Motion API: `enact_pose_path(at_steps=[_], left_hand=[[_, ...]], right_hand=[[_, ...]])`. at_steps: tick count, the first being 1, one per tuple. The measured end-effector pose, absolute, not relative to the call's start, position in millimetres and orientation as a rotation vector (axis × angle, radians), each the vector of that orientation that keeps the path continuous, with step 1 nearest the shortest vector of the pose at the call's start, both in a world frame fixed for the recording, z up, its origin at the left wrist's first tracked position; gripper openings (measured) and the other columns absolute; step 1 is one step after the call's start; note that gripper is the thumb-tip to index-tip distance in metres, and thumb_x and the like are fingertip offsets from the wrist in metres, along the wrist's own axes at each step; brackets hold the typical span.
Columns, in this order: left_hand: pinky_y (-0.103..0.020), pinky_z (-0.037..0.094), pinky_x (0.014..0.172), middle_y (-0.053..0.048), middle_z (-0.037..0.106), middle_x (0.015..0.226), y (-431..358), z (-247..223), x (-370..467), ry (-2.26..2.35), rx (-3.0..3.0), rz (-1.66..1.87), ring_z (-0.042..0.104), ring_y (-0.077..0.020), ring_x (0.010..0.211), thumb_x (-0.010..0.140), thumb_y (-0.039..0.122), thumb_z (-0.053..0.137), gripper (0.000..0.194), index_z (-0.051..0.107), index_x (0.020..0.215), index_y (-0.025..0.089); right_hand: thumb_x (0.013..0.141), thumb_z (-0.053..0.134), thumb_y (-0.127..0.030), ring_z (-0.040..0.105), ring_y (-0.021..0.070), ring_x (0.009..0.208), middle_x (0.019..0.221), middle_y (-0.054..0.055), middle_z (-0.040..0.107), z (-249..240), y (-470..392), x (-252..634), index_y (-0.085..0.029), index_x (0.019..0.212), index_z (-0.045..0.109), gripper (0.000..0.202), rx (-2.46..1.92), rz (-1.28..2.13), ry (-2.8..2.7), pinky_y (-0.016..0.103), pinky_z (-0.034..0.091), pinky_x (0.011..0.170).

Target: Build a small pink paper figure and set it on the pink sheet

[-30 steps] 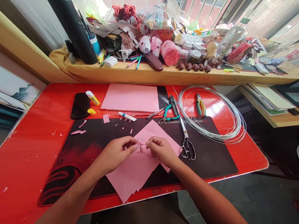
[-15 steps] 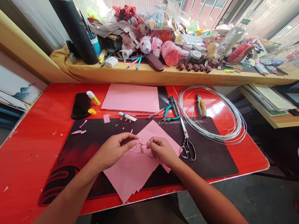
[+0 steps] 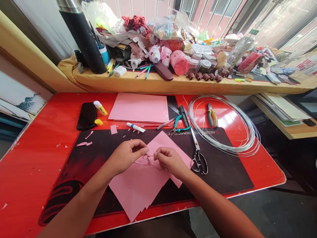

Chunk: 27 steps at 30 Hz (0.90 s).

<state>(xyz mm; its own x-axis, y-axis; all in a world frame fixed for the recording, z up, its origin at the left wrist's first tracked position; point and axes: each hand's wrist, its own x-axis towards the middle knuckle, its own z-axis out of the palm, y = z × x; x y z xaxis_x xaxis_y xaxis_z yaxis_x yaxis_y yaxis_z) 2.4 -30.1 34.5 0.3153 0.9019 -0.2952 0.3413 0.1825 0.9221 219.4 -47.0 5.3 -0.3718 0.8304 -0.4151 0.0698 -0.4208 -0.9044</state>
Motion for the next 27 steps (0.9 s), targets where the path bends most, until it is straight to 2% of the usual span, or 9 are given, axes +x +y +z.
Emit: enact_pose_path(at_steps=[4,9,12,20,27], left_hand=[[-0.031,0.051,0.076,-0.002,0.073,0.083,-29,32,2,1.24,1.356,0.611,0.067,-0.0217,0.082,0.086,0.05,0.069,0.029,0.072,0.085,0.021],[-0.032,0.05,0.076,-0.002,0.072,0.082,-29,32,-1,1.26,1.353,0.632,0.066,-0.0214,0.08,0.085,0.049,0.07,0.028,0.071,0.083,0.021],[-0.033,0.051,0.078,-0.003,0.072,0.081,-27,33,-6,1.272,1.337,0.654,0.067,-0.0223,0.081,0.084,0.051,0.071,0.03,0.071,0.084,0.02],[-0.034,0.053,0.08,-0.004,0.075,0.08,-6,33,-30,1.326,1.255,0.739,0.07,-0.0233,0.081,0.079,0.058,0.076,0.038,0.069,0.079,0.02],[-0.028,0.046,0.066,-0.004,0.074,0.077,7,11,-41,1.323,1.16,0.776,0.064,-0.0173,0.07,0.076,0.057,0.077,0.041,0.071,0.079,0.017]], right_hand=[[0.088,0.068,-0.047,0.034,0.0094,0.041,0.043,-0.01,0.041,1,-45,219,-0.02,0.075,0.064,0.03,-1.283,1.856,-1.231,0.024,0.028,0.045],[0.092,0.066,-0.058,0.038,0.01,0.042,0.044,-0.008,0.045,-3,-44,222,-0.017,0.085,0.07,0.041,-1.255,1.851,-1.267,0.024,0.032,0.047],[0.093,0.064,-0.061,0.037,0.0099,0.041,0.044,-0.009,0.044,-3,-44,224,-0.016,0.089,0.071,0.045,-1.256,1.811,-1.239,0.024,0.03,0.046],[0.09,0.067,-0.062,0.032,0.0084,0.041,0.045,-0.009,0.038,1,-29,228,-0.017,0.083,0.067,0.045,-1.294,1.602,-1.149,0.024,0.024,0.044],[0.089,0.07,-0.06,0.029,0.0074,0.041,0.046,-0.01,0.036,-10,-13,231,-0.018,0.081,0.064,0.043,-1.246,1.515,-1.072,0.023,0.021,0.043]])
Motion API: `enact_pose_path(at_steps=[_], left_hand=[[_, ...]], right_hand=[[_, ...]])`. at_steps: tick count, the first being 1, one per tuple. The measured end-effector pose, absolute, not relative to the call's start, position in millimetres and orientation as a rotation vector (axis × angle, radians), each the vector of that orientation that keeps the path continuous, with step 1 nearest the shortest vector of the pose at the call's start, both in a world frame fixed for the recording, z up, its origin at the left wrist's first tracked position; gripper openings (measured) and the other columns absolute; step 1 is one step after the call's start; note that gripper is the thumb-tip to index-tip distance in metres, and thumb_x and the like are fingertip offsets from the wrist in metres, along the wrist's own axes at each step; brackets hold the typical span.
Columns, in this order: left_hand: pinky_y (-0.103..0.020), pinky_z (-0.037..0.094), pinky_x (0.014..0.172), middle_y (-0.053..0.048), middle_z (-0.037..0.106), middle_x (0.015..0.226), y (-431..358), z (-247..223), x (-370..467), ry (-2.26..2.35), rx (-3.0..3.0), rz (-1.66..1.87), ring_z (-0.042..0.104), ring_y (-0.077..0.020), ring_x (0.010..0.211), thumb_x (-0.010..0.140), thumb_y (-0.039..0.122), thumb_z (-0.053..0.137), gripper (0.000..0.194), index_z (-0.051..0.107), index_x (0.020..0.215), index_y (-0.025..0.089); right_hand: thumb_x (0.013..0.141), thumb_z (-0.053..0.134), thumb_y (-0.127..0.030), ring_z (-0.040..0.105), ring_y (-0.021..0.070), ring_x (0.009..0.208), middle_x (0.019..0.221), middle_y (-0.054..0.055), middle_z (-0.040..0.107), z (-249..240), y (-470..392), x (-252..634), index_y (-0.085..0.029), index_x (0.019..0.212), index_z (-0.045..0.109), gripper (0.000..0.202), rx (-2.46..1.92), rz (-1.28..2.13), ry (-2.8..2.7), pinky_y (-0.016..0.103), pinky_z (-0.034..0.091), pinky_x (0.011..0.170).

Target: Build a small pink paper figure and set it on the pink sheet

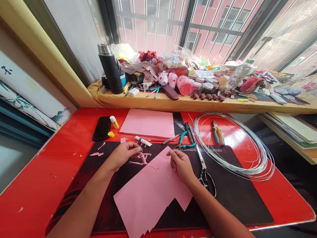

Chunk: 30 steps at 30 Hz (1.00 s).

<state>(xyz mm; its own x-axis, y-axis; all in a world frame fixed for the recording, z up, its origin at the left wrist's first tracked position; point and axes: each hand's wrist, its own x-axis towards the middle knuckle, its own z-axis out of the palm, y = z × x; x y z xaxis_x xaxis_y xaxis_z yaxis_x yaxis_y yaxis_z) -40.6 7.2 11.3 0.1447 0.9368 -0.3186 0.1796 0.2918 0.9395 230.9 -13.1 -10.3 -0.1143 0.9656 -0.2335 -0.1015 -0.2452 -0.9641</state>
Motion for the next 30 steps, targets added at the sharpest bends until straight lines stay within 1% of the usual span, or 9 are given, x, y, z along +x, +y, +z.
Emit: enact_pose_path(at_steps=[5,10,13,16,24,30], left_hand=[[-0.026,0.043,0.059,-0.006,0.074,0.076,11,-3,-42,1.343,1.09,0.787,0.06,-0.0155,0.065,0.073,0.054,0.08,0.04,0.072,0.079,0.015],[-0.025,0.043,0.056,-0.006,0.074,0.077,13,-6,-45,1.346,1.073,0.795,0.06,-0.0144,0.064,0.07,0.053,0.081,0.04,0.072,0.079,0.015],[-0.025,0.044,0.055,-0.007,0.074,0.076,13,-5,-46,1.348,1.082,0.797,0.059,-0.0141,0.062,0.069,0.053,0.082,0.04,0.071,0.076,0.015],[-0.025,0.044,0.054,-0.006,0.073,0.073,12,-5,-44,1.36,1.089,0.801,0.059,-0.014,0.061,0.068,0.052,0.082,0.039,0.071,0.075,0.016],[-0.025,0.043,0.054,-0.004,0.071,0.069,11,-2,-42,1.363,1.1,0.797,0.058,-0.0132,0.059,0.068,0.052,0.081,0.037,0.071,0.072,0.016],[-0.025,0.043,0.053,-0.005,0.072,0.069,11,-3,-43,1.378,1.097,0.784,0.058,-0.0138,0.059,0.068,0.053,0.082,0.039,0.07,0.073,0.016]], right_hand=[[0.09,0.07,-0.059,0.029,0.0076,0.041,0.046,-0.01,0.037,-19,-17,233,-0.018,0.081,0.064,0.043,-1.215,1.465,-1.098,0.023,0.022,0.043],[0.089,0.071,-0.058,0.028,0.0083,0.042,0.047,-0.01,0.037,-18,-21,234,-0.018,0.083,0.065,0.041,-1.208,1.454,-1.045,0.023,0.02,0.043],[0.089,0.072,-0.057,0.029,0.0086,0.042,0.047,-0.01,0.036,-14,-23,235,-0.019,0.082,0.066,0.039,-1.198,1.434,-1.028,0.024,0.022,0.044],[0.088,0.072,-0.058,0.03,0.009,0.042,0.047,-0.009,0.036,-12,-24,235,-0.019,0.081,0.066,0.04,-1.204,1.417,-1.044,0.024,0.024,0.044],[0.088,0.072,-0.059,0.029,0.009,0.042,0.047,-0.009,0.036,-13,-24,235,-0.019,0.082,0.066,0.042,-1.203,1.413,-1.041,0.025,0.023,0.045],[0.088,0.072,-0.059,0.029,0.0089,0.043,0.047,-0.009,0.036,-11,-24,235,-0.019,0.081,0.066,0.042,-1.218,1.42,-1.018,0.025,0.023,0.045]])
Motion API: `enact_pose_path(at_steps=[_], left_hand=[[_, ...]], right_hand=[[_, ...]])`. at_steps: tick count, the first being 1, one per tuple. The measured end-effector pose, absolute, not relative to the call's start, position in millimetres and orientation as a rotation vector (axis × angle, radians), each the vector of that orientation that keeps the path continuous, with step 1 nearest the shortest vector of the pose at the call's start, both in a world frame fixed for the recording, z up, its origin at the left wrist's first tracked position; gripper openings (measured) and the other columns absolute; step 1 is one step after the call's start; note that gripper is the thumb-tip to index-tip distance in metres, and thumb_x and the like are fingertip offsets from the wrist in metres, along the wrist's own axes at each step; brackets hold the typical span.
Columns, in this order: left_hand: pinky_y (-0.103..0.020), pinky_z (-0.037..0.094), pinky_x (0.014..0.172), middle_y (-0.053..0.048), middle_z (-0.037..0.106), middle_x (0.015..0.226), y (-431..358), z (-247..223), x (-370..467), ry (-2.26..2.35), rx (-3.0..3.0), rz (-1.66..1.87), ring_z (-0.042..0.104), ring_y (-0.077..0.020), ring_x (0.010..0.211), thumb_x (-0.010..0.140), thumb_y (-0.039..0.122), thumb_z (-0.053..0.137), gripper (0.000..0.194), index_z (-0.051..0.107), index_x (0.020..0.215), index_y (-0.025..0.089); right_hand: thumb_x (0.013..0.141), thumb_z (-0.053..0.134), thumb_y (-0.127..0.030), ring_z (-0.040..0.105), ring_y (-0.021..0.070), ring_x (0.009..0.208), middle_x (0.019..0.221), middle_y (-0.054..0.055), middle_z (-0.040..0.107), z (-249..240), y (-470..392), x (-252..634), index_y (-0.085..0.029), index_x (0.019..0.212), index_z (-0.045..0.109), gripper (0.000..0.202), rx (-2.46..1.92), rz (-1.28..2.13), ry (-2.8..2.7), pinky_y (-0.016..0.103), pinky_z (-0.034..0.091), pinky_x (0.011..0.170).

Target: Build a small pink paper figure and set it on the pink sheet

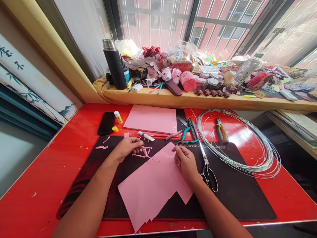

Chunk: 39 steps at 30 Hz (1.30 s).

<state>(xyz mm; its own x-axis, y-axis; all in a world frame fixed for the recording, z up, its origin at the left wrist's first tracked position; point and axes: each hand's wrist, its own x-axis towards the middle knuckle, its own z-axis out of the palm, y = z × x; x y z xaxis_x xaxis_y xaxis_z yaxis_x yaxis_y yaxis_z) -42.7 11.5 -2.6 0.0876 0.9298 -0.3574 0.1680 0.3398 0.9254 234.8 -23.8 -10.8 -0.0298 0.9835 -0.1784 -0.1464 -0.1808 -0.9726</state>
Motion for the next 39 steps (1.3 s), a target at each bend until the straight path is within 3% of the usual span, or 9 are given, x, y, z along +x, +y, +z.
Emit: enact_pose_path(at_steps=[39], left_hand=[[-0.024,0.043,0.054,-0.005,0.073,0.071,14,-4,-43,1.373,1.047,0.796,0.056,-0.0124,0.059,0.065,0.052,0.085,0.039,0.073,0.072,0.016]], right_hand=[[0.091,0.073,-0.055,0.03,0.0073,0.043,0.047,-0.009,0.038,-20,-22,237,-0.018,0.082,0.068,0.039,-1.17,1.465,-1.0,0.024,0.022,0.045]])
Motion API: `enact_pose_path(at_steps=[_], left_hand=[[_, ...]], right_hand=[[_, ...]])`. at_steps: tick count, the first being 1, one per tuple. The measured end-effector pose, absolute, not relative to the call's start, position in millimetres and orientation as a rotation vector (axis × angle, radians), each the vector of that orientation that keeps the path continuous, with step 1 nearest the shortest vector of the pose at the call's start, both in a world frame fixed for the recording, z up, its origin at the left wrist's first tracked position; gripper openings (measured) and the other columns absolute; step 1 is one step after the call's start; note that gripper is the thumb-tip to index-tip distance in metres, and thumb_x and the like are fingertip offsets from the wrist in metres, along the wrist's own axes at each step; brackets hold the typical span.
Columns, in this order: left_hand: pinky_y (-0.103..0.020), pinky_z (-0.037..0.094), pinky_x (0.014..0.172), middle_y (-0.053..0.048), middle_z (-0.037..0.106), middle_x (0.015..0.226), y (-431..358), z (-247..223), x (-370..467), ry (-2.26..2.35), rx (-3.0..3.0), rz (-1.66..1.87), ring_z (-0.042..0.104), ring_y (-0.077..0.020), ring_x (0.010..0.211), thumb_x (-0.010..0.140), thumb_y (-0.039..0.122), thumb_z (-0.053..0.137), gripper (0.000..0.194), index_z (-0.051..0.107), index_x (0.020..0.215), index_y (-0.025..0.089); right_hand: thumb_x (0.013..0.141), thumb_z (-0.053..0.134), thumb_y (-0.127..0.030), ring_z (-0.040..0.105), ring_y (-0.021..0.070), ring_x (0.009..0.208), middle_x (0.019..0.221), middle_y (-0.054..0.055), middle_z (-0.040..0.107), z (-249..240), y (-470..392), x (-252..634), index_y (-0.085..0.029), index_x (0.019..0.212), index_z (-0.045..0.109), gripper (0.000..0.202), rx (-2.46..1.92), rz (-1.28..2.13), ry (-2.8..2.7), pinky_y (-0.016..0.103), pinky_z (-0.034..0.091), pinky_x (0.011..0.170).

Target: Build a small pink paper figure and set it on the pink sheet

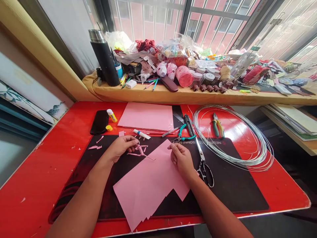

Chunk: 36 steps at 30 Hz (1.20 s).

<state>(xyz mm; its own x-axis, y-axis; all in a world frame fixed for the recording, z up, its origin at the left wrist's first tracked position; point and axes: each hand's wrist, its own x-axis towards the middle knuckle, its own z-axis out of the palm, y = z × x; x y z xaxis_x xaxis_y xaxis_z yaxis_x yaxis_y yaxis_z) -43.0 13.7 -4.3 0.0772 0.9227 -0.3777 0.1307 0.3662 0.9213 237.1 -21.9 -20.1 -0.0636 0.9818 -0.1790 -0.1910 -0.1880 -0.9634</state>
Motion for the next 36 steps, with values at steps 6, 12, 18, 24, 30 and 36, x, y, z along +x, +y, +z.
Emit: enact_pose_path(at_steps=[6,12,18,24,30,36], left_hand=[[-0.023,0.042,0.052,-0.005,0.072,0.071,14.3,-8.5,-44.1,1.371,1.037,0.808,0.057,-0.012,0.058,0.066,0.051,0.085,0.038,0.073,0.073,0.016],[-0.023,0.043,0.052,-0.005,0.073,0.071,13.9,-11.1,-44.2,1.377,1.033,0.82,0.059,-0.0128,0.059,0.065,0.049,0.085,0.036,0.072,0.074,0.016],[-0.023,0.044,0.052,-0.005,0.073,0.071,13.4,-11.4,-44.7,1.376,1.039,0.82,0.059,-0.013,0.059,0.066,0.048,0.084,0.035,0.072,0.075,0.016],[-0.024,0.043,0.053,-0.005,0.073,0.072,14.0,-12.0,-45.2,1.374,1.047,0.809,0.059,-0.0132,0.06,0.067,0.048,0.083,0.034,0.073,0.075,0.016],[-0.024,0.044,0.053,-0.004,0.073,0.072,13.7,-12.4,-44.8,1.375,1.051,0.809,0.059,-0.0133,0.06,0.068,0.048,0.083,0.034,0.072,0.075,0.017],[-0.024,0.044,0.053,-0.005,0.073,0.071,13.8,-12.2,-44.7,1.372,1.051,0.813,0.059,-0.0134,0.06,0.068,0.049,0.083,0.035,0.072,0.074,0.017]], right_hand=[[0.089,0.073,-0.057,0.029,0.0072,0.043,0.047,-0.009,0.037,-17.1,-22.9,237.5,-0.018,0.082,0.067,0.04,-1.181,1.468,-0.996,0.024,0.021,0.045],[0.089,0.073,-0.057,0.029,0.0078,0.043,0.046,-0.009,0.037,-16.3,-23.7,237.7,-0.018,0.082,0.068,0.04,-1.191,1.459,-1.002,0.024,0.02,0.045],[0.088,0.074,-0.057,0.028,0.0081,0.043,0.047,-0.009,0.035,-14.9,-24.3,237.4,-0.018,0.082,0.067,0.04,-1.191,1.469,-0.986,0.024,0.019,0.045],[0.089,0.073,-0.057,0.029,0.0083,0.043,0.047,-0.009,0.036,-12.7,-25.2,237.6,-0.019,0.081,0.067,0.04,-1.217,1.459,-0.999,0.024,0.02,0.045],[0.089,0.074,-0.057,0.028,0.0078,0.043,0.047,-0.009,0.037,-13.9,-24.6,238.0,-0.019,0.082,0.067,0.039,-1.208,1.472,-0.998,0.024,0.019,0.045],[0.088,0.074,-0.057,0.029,0.0082,0.043,0.046,-0.009,0.037,-11.7,-25.1,237.1,-0.019,0.081,0.067,0.04,-1.221,1.466,-1.002,0.024,0.019,0.044]])
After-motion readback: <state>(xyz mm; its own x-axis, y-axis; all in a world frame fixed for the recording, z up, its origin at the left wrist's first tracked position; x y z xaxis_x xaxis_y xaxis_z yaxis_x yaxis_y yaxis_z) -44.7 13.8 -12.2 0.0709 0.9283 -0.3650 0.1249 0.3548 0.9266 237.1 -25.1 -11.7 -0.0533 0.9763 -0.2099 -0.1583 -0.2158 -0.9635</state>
